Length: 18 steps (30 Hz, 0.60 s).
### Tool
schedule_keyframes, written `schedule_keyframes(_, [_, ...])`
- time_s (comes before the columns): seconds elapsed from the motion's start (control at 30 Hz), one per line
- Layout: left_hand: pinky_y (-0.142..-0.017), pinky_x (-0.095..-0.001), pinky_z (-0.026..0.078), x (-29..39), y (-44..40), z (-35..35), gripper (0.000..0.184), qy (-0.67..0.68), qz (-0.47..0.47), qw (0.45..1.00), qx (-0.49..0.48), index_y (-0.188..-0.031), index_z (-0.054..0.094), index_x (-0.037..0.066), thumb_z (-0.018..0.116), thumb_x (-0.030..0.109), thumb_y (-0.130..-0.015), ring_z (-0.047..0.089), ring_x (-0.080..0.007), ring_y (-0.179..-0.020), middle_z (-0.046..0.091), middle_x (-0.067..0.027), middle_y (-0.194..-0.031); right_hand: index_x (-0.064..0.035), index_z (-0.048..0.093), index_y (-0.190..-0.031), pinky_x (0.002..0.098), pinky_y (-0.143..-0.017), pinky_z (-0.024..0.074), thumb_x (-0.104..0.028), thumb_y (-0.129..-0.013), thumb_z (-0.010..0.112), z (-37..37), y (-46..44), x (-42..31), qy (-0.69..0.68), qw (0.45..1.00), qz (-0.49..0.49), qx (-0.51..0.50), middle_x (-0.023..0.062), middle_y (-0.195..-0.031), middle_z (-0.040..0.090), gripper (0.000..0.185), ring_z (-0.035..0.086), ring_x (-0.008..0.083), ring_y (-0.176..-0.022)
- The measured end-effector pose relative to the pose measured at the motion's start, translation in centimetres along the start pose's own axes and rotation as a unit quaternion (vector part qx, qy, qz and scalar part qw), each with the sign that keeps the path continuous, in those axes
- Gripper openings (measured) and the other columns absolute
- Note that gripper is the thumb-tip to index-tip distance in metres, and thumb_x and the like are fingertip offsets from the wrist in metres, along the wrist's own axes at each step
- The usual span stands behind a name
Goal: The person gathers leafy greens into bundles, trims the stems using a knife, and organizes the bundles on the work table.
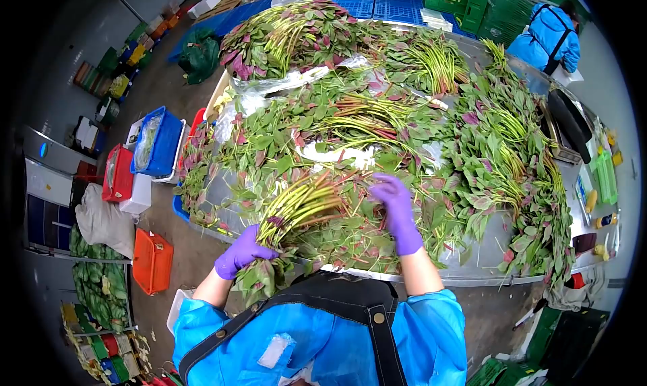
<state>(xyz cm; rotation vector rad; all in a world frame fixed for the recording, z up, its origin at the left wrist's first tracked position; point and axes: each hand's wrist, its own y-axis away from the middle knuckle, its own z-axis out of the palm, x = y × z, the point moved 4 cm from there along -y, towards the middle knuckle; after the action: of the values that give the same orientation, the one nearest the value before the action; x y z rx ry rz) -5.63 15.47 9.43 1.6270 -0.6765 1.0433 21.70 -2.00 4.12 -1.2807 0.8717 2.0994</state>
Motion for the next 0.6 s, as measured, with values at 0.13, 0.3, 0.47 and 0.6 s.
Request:
schedule_keyframes(0.13, [-0.08,-0.0277,0.043,0.3,-1.7,2.1,0.055,0.005,-0.001,1.0,0.025,-0.112,0.052,-0.001,0.067,0.002,-0.059,0.054,-0.0135,-0.087,0.06,-0.0052,-0.097,-0.0113,0.043,-0.127,0.0229,-0.067,0.0491,-0.027,-0.066,0.077,9.8,5.7,-1.2,0.216,0.95,-0.188,-0.127,0.004,-0.113,0.056,0.071,0.06,0.0101,-0.071])
schedule_keyframes(0.3, [-0.073,-0.0273,0.045,0.2,-1.6,3.2,0.053,-0.04,-0.016,0.999,-0.011,-0.111,0.053,0.0,0.068,0.003,-0.059,0.055,-0.0127,-0.08,0.06,-0.0039,-0.09,-0.0035,0.063,-0.093,0.0233,-0.059,0.0483,-0.005,-0.076,0.063,7.1,1.7,4.1,0.136,0.986,-0.098,0.02,0.0037,-0.073,0.062,0.017,0.057,0.0103,-0.062])
schedule_keyframes(0.47, [-0.063,-0.0246,0.046,-0.1,-0.3,1.6,0.049,-0.033,-0.032,0.999,0.015,-0.107,0.055,0.0,0.071,0.006,-0.061,0.054,-0.0095,-0.07,0.059,-0.0029,-0.083,-0.0029,0.06,-0.099,0.0246,-0.063,0.0495,-0.007,-0.075,0.065,-2.7,-2.0,4.5,0.206,0.968,-0.108,0.091,0.0057,-0.08,0.063,0.025,0.059,0.0121,-0.07])
schedule_keyframes(0.6, [-0.07,-0.0308,0.047,1.1,-0.8,1.6,0.044,-0.094,0.087,0.992,0.0,-0.101,0.058,0.001,0.071,0.009,-0.06,0.058,-0.0166,-0.075,0.062,-0.0051,-0.084,-0.0015,0.053,-0.11,0.0257,-0.064,0.0509,-0.003,-0.072,0.064,4.8,3.2,2.3,-0.077,0.985,0.076,-0.134,0.0059,-0.081,0.062,0.04,0.06,0.0131,-0.07])
